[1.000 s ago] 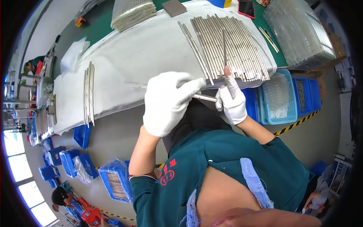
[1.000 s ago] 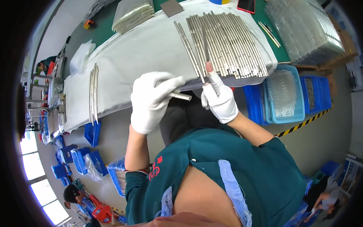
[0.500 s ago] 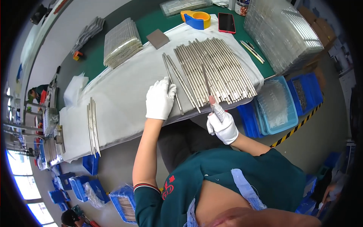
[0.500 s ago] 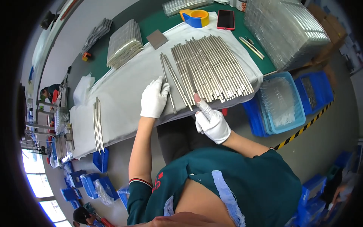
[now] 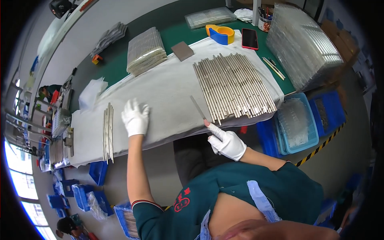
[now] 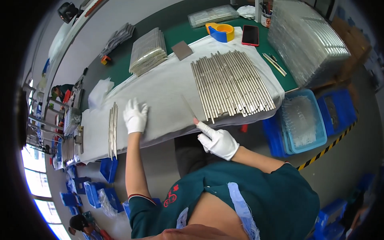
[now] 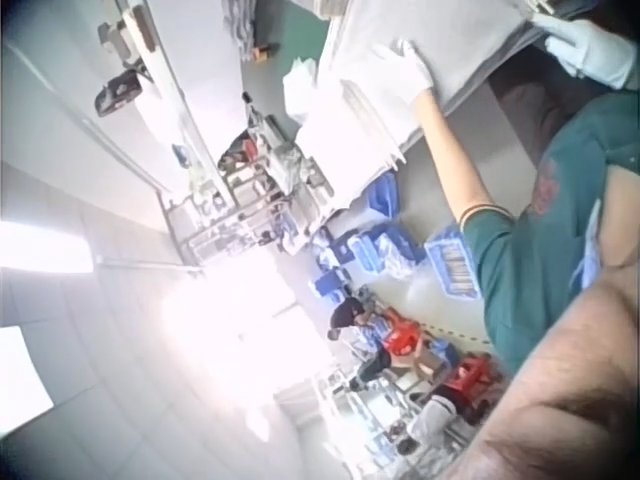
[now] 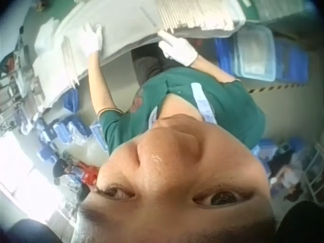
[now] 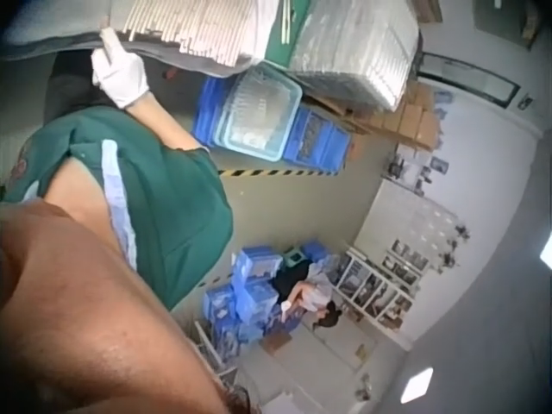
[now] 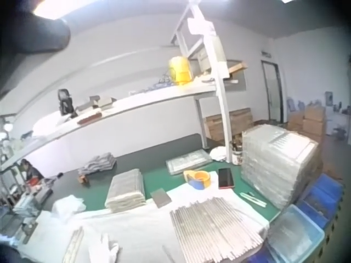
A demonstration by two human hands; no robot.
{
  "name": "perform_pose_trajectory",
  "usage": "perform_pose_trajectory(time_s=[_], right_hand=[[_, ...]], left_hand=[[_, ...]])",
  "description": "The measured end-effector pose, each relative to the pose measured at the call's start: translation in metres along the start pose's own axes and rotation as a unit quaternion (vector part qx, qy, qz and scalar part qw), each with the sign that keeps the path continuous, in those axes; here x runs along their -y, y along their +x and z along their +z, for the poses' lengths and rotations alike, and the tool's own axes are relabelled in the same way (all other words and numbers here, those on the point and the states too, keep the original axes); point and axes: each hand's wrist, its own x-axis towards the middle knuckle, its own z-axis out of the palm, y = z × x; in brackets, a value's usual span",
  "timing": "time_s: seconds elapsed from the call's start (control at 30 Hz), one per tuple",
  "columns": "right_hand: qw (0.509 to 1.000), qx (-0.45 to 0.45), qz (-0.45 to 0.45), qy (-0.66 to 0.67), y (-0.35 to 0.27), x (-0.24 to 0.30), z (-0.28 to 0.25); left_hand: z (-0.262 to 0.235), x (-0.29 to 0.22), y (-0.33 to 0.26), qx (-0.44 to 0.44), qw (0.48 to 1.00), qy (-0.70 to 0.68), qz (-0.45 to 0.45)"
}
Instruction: Manually filing the ends of thin metal rods to smooth them in a workshop environment.
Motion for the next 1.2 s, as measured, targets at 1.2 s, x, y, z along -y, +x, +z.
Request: perform_pose_trajectory(time_s=[1.2], right_hand=[[0.935, 0.121, 0.011, -0.334, 0.023, -0.021, 0.015]], left_hand=[[0.004, 0.101, 0.005, 0.181, 0.966, -0.010, -0.184]])
